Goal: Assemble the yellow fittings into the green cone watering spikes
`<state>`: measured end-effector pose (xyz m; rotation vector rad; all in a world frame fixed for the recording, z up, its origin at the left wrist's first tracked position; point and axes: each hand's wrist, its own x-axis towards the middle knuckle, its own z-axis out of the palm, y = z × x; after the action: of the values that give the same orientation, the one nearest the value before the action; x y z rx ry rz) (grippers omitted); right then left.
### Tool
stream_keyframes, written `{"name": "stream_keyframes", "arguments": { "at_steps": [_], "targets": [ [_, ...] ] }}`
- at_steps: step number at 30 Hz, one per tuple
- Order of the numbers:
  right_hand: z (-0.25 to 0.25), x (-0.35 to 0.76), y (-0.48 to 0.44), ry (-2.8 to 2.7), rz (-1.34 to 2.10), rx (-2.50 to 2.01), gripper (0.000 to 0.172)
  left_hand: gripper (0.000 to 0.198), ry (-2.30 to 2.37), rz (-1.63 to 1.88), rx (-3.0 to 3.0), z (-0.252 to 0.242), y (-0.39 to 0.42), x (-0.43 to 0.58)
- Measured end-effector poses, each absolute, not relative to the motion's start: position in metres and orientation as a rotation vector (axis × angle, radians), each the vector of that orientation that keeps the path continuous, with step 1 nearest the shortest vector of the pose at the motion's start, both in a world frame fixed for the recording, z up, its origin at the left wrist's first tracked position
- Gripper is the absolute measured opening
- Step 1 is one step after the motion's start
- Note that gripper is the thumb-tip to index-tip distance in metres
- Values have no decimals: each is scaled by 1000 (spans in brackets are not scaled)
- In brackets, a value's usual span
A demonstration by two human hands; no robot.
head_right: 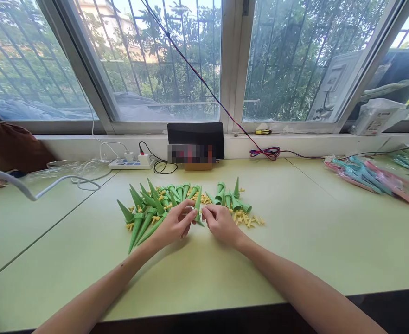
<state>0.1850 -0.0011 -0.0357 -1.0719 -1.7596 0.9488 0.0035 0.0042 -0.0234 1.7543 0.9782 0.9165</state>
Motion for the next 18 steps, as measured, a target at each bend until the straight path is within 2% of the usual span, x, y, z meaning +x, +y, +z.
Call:
{"name": "stream_keyframes", "arguments": {
  "at_steps": [4,9,18],
  "targets": [
    [-34,186,-4,-1880,697,-1062,35,34,951,869,1651,-23,4,2],
    [-36,186,-4,-1962,593,-992,32,37,961,842,1637,-22,5,1],
    [-34,183,-5,-1903,684,-1016,34,38,960,871,1683,-28,7,-1]
  ]
}}
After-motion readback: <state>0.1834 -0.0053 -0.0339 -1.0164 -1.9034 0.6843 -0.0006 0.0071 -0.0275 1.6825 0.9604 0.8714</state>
